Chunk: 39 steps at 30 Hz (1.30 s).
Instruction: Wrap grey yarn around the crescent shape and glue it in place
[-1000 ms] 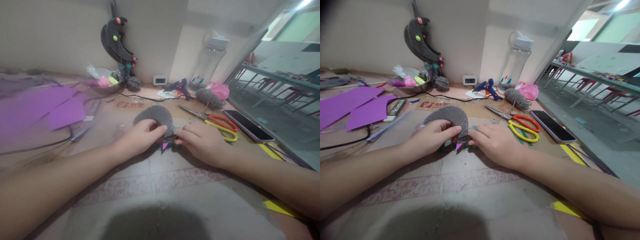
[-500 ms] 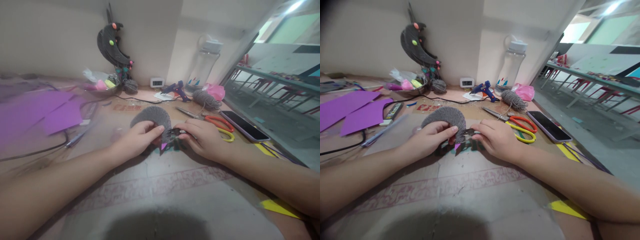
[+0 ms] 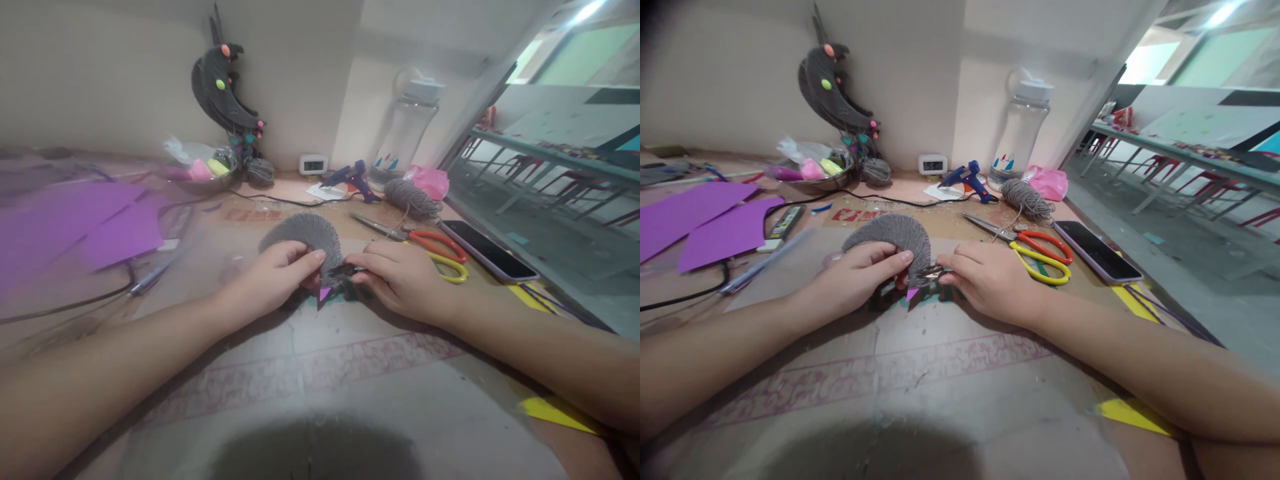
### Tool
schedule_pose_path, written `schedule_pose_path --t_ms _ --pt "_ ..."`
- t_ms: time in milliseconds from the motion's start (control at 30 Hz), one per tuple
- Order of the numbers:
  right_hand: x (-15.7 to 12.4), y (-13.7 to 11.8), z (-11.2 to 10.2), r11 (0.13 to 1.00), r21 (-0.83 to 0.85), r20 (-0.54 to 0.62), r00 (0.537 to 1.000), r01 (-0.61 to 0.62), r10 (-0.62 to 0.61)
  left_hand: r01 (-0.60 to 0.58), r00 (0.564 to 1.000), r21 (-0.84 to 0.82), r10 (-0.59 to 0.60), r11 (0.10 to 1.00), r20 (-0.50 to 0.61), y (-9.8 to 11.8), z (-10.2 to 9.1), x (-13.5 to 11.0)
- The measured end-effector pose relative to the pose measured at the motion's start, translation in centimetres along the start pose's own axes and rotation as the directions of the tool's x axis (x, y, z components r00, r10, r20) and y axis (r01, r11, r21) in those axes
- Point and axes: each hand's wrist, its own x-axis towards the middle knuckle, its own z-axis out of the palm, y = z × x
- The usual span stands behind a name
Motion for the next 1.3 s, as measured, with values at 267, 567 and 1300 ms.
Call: schedule_pose_path --t_ms 267,567,1300 --pt "0.11 0.28 0.26 0.999 0.023 -0.033 0.998 0.048 -0.048 0.007 1.0 -0.033 -0.006 0.999 0.024 -0.21 -0.14 0.08" --pt "-0.16 0.2 -0.09 0.997 0.073 -0.045 0.999 0.006 -0.003 -0.028 1.0 0.018 0.028 0.999 -0.005 -0.12 -0.14 0.1" --pt "0.06 0.12 0.08 0.995 0.039 -0.062 0.994 0.09 -0.087 -0.032 0.999 -0.005 0.032 0.999 0.025 -0.2 -0.15 0.25"
